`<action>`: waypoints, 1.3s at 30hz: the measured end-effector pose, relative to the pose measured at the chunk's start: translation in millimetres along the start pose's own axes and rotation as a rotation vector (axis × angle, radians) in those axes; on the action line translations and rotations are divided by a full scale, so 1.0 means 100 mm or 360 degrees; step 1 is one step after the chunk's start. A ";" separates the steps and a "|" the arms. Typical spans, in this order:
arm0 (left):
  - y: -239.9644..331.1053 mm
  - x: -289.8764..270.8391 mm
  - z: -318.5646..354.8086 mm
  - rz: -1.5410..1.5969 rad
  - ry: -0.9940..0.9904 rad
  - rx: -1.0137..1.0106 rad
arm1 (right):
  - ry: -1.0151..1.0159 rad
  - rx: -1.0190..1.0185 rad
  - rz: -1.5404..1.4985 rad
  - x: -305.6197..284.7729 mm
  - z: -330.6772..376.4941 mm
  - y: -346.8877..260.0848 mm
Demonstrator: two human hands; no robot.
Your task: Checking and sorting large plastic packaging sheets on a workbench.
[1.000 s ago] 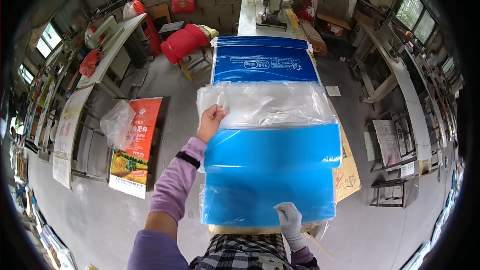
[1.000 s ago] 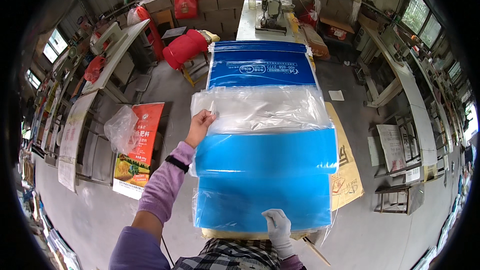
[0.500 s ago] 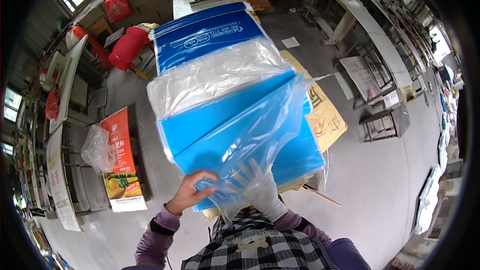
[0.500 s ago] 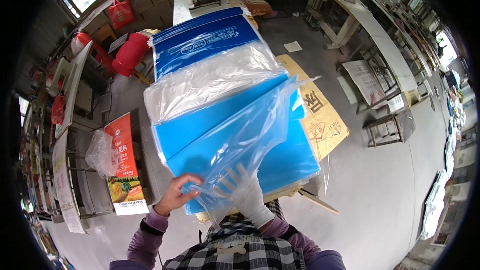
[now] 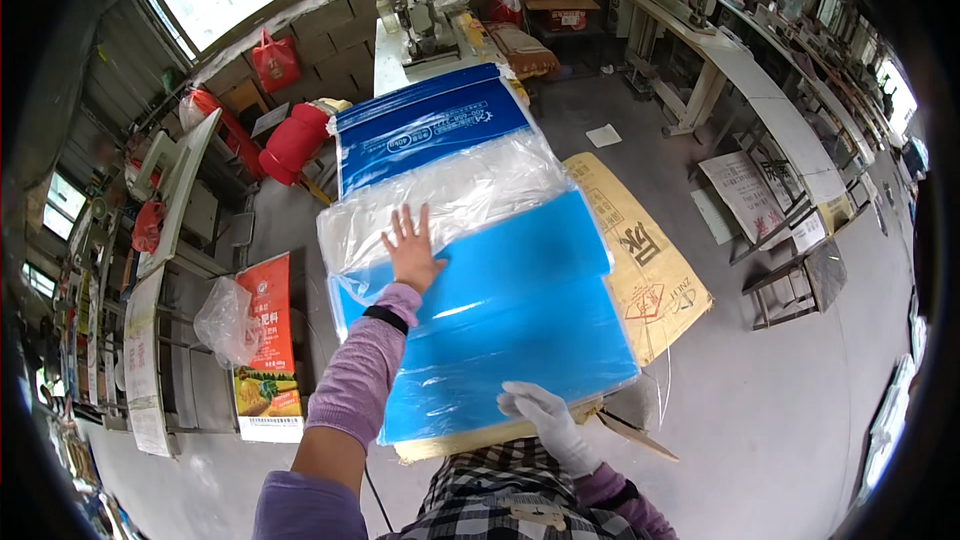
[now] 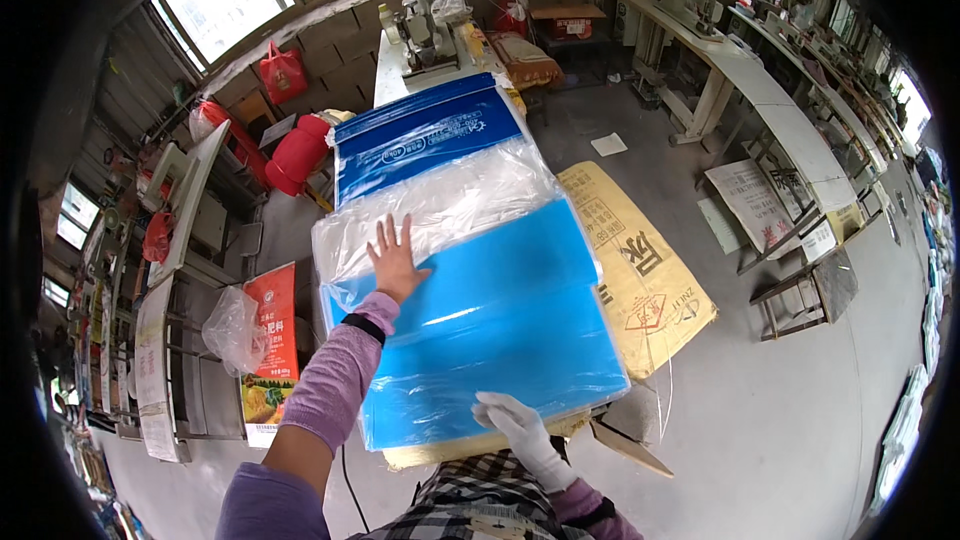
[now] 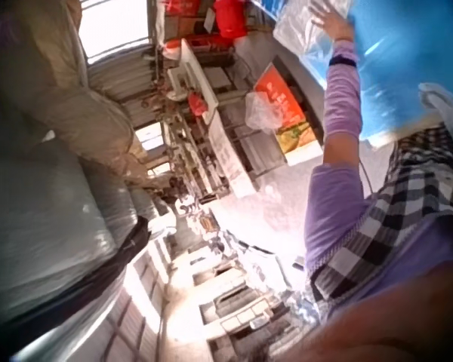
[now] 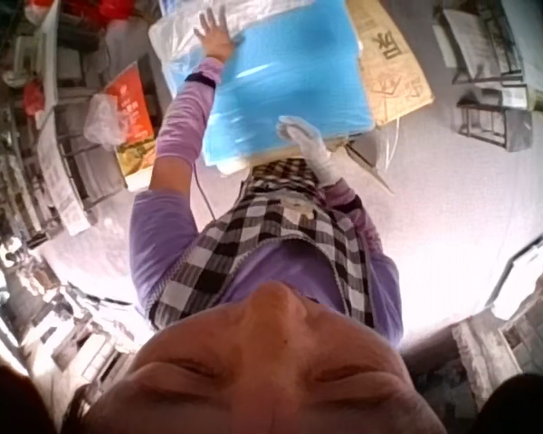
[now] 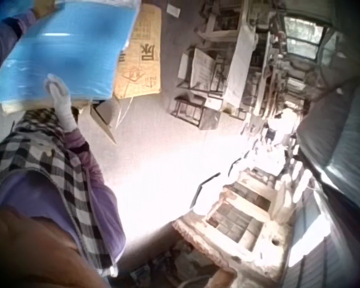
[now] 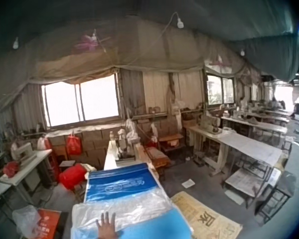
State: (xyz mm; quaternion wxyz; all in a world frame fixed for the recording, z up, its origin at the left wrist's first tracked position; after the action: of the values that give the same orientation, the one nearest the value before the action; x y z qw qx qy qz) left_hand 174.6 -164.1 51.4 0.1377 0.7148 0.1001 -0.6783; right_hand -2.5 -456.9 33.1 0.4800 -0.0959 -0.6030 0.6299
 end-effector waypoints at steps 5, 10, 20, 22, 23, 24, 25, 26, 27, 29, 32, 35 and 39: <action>-0.70 0.74 -0.27 0.0039 -0.1141 0.0274 | 0.0712 0.0226 -0.0044 -1.08 1.01 0.35; -0.14 0.66 -0.25 0.0146 -0.0030 0.0252 | 0.1078 0.0144 -0.0213 -1.48 1.52 0.47; 0.28 -0.36 -0.30 0.1512 -0.0360 0.0418 | 0.0528 0.0099 0.0066 -0.77 0.56 -0.05; 0.47 -0.73 0.23 0.1568 -0.0638 0.0620 | 0.0507 0.0105 0.0039 -0.75 0.51 -0.12; 0.54 -0.85 0.56 0.1604 -0.0741 0.0762 | 0.0438 0.0119 -0.0022 -0.74 0.49 -0.13; 0.59 -0.94 0.96 0.1926 -0.0990 0.0809 | 0.0346 0.0138 -0.0085 -0.71 0.46 -0.16; 0.57 -1.00 1.31 0.1603 -0.1058 0.0868 | 0.0332 0.0142 -0.0092 -0.72 0.44 -0.19; 0.56 -1.00 1.64 0.1636 -0.1164 0.0876 | 0.0172 0.0119 -0.0138 -0.68 0.40 -0.23; 0.52 -0.95 1.92 0.1462 -0.1162 0.0921 | 0.0013 0.0098 -0.0195 -0.60 0.37 -0.30; 0.47 -0.87 2.36 0.1511 -0.1268 0.0716 | -0.0126 0.0054 -0.0198 -0.44 0.26 -0.51; 0.55 -0.94 2.64 0.1623 -0.1465 0.0492 | -0.0353 -0.0016 -0.0053 -0.41 0.28 -0.49; 0.42 -0.90 2.78 0.1885 -0.1312 0.0246 | -0.0662 0.0153 -0.0006 -0.28 0.28 -0.55; 0.53 -0.92 2.62 0.1936 -0.0740 0.0593 | -0.0710 0.0192 -0.0167 -0.23 0.45 -0.49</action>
State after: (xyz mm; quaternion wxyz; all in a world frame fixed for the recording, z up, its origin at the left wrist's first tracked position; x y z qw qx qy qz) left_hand -59.9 -296.8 134.9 0.3874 0.4912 -0.4708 -0.6221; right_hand 2.3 -512.6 75.4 0.3717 0.1058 -0.6597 0.6446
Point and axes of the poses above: each hand's wrist, its own z-axis away from the middle knuckle, its own x-axis out of the palm, y = z × x, the point moved 6 cm from there along -z, towards the middle knuckle, and after that the axes turned 6 degrees about -y, right-handed, at the moved point
